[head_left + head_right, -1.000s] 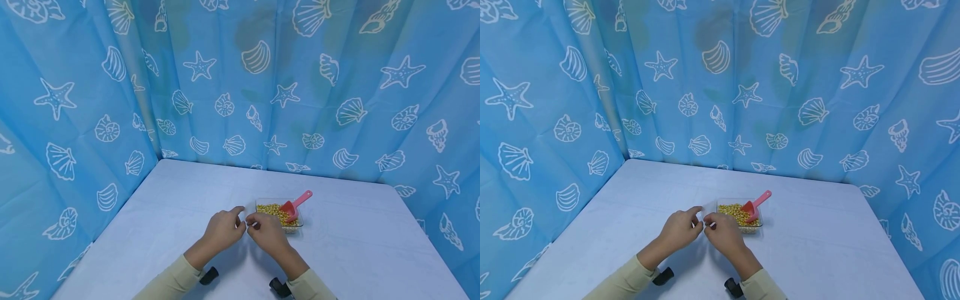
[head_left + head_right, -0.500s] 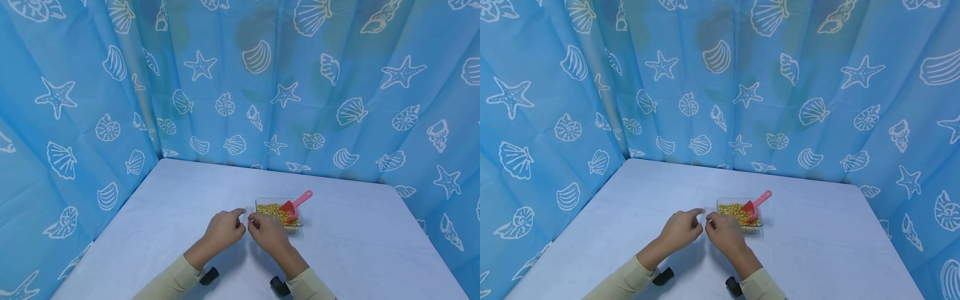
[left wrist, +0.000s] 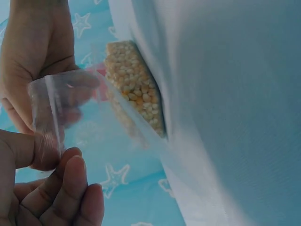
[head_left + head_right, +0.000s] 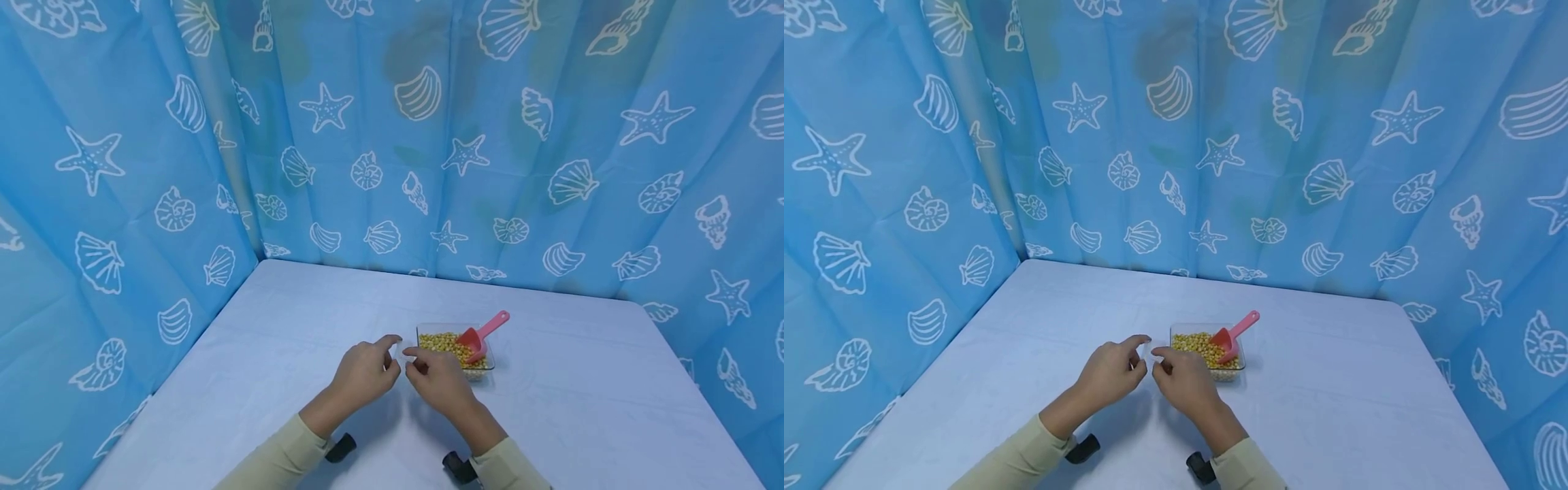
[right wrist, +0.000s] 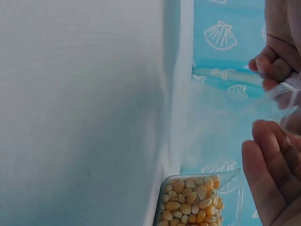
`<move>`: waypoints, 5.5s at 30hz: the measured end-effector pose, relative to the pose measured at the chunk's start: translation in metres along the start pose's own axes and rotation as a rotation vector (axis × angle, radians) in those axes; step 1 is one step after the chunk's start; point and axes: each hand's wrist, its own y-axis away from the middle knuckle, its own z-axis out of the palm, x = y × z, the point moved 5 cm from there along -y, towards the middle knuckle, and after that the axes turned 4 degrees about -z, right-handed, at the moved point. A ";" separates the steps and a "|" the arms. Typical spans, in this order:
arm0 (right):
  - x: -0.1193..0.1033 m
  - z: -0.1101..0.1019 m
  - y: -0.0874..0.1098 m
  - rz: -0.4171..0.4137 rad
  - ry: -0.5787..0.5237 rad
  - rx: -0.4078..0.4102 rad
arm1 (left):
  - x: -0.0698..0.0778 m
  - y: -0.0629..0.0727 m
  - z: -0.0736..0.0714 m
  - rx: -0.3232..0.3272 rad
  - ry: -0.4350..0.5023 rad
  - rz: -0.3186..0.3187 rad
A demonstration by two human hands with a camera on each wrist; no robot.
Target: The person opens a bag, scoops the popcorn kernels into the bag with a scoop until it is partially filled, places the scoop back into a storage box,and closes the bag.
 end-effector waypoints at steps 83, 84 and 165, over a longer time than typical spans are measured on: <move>0.015 -0.009 -0.008 0.263 -0.380 0.008 | -0.013 -0.004 0.004 -0.070 0.054 0.239; 0.016 -0.009 -0.008 0.270 -0.404 0.005 | -0.012 -0.003 0.004 -0.059 0.041 0.238; 0.141 -0.086 0.003 0.506 -0.653 0.725 | -0.034 -0.039 0.034 -0.342 0.344 0.012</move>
